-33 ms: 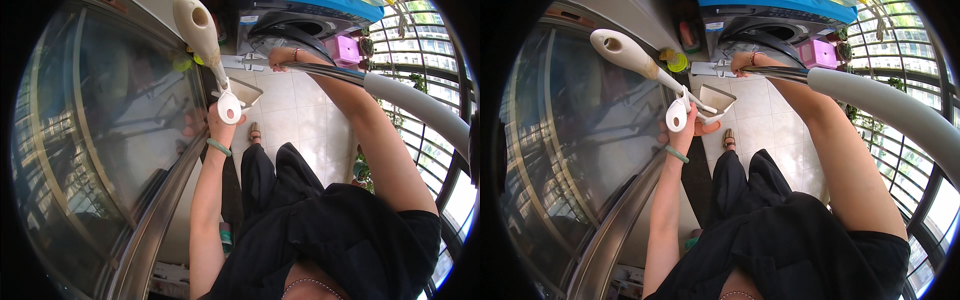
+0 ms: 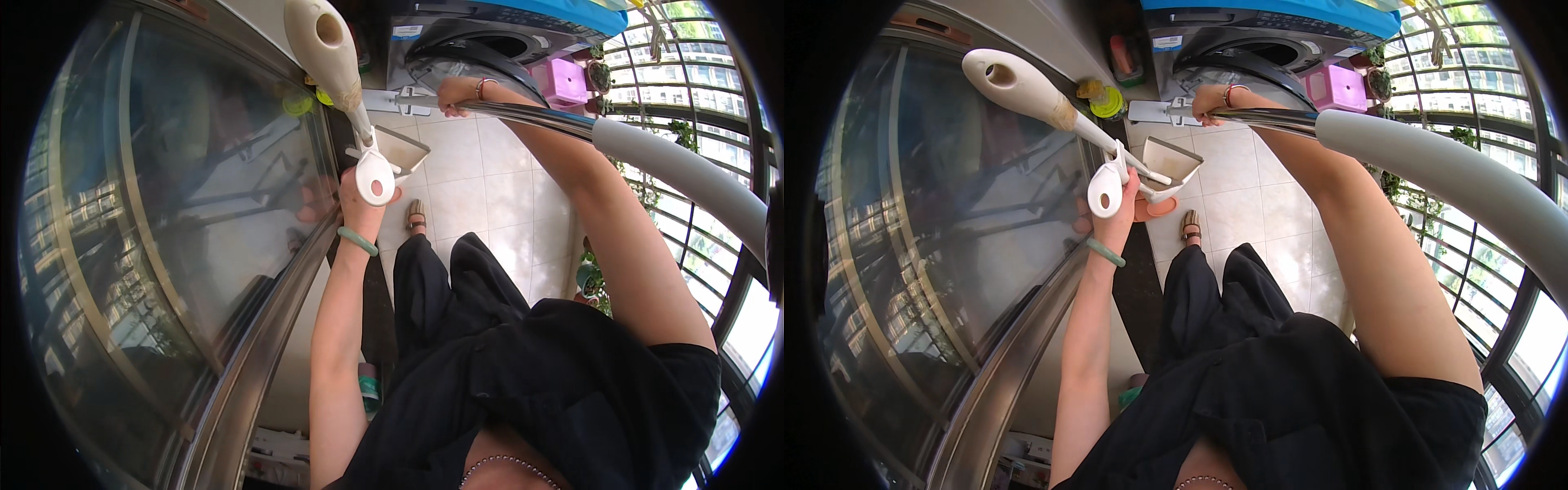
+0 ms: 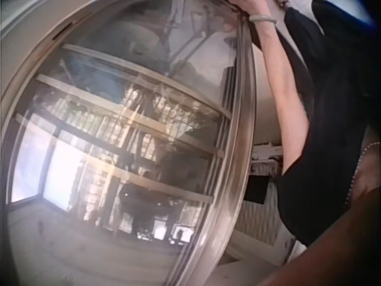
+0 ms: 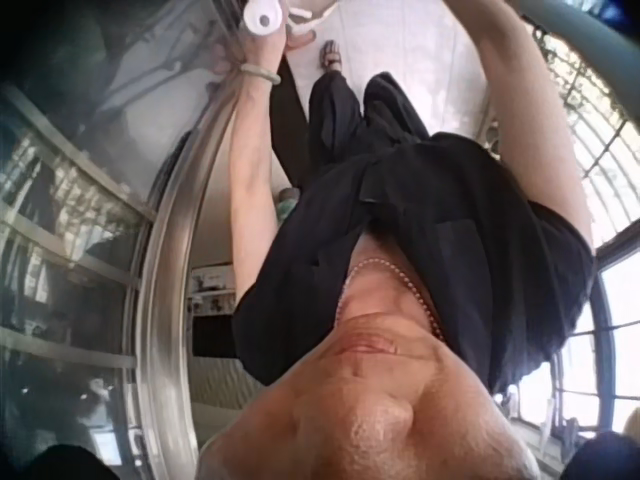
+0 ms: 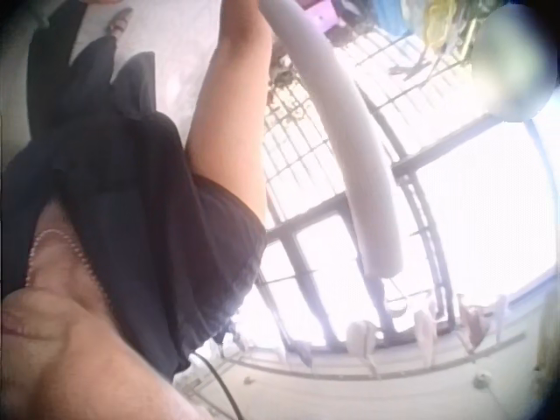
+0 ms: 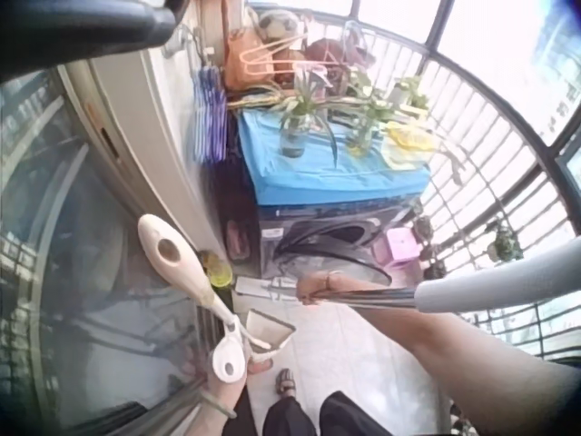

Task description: The person hangs several pieces of underwear on hangers and places them on a balcony drying rack. They then use a mop to clean the tiled floor of the balcony.

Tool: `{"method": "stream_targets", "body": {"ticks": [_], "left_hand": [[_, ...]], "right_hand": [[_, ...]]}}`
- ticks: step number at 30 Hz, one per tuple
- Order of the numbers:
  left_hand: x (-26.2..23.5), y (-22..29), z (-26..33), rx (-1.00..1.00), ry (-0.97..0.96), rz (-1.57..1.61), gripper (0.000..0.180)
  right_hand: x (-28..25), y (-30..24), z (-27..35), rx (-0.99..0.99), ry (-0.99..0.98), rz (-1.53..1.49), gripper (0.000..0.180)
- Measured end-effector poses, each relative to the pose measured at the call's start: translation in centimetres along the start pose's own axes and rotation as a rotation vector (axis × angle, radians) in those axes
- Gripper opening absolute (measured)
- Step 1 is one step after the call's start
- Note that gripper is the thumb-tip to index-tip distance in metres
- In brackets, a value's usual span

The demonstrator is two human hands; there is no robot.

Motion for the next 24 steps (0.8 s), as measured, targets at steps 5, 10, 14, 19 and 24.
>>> {"method": "stream_targets", "body": {"ticks": [5, 10, 14, 19, 24], "left_hand": [[-0.9, 0.9, 0.7, 0.023, -0.001, -0.054, 0.032], [-3.1, 2.3, 0.9, 0.320, 0.174, -0.229, 0.018], [-4.4, 0.9, 1.7, -0.127, 0.100, -0.062, 0.024], [-5.6, 3.7, 2.2, -0.061, 0.095, -0.060, 0.013], [-4.6, 3.1, 1.1, -0.028, 0.058, -0.240, 0.023]], "right_hand": [[0.3, 1.0, -0.1, 0.052, -0.018, 0.087, 0.022], [5.7, 3.1, 1.4, 0.045, 0.028, 0.232, 0.050], [7.7, 3.3, 2.4, 0.076, 0.061, 0.229, 0.048], [11.9, 4.5, 3.8, 0.041, -0.014, 0.332, 0.034], [14.3, 6.6, 7.1, 0.075, -0.048, 0.420, 0.033]]}}
Point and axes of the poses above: each hand's wrist, its own z-axis away from the middle knuckle, its own x-axis out of the palm, y = z × x, the point moved 6 cm from there along -z, towards the middle knuckle, and after that the axes turned 2 degrees about z, right-handed, at the moved point
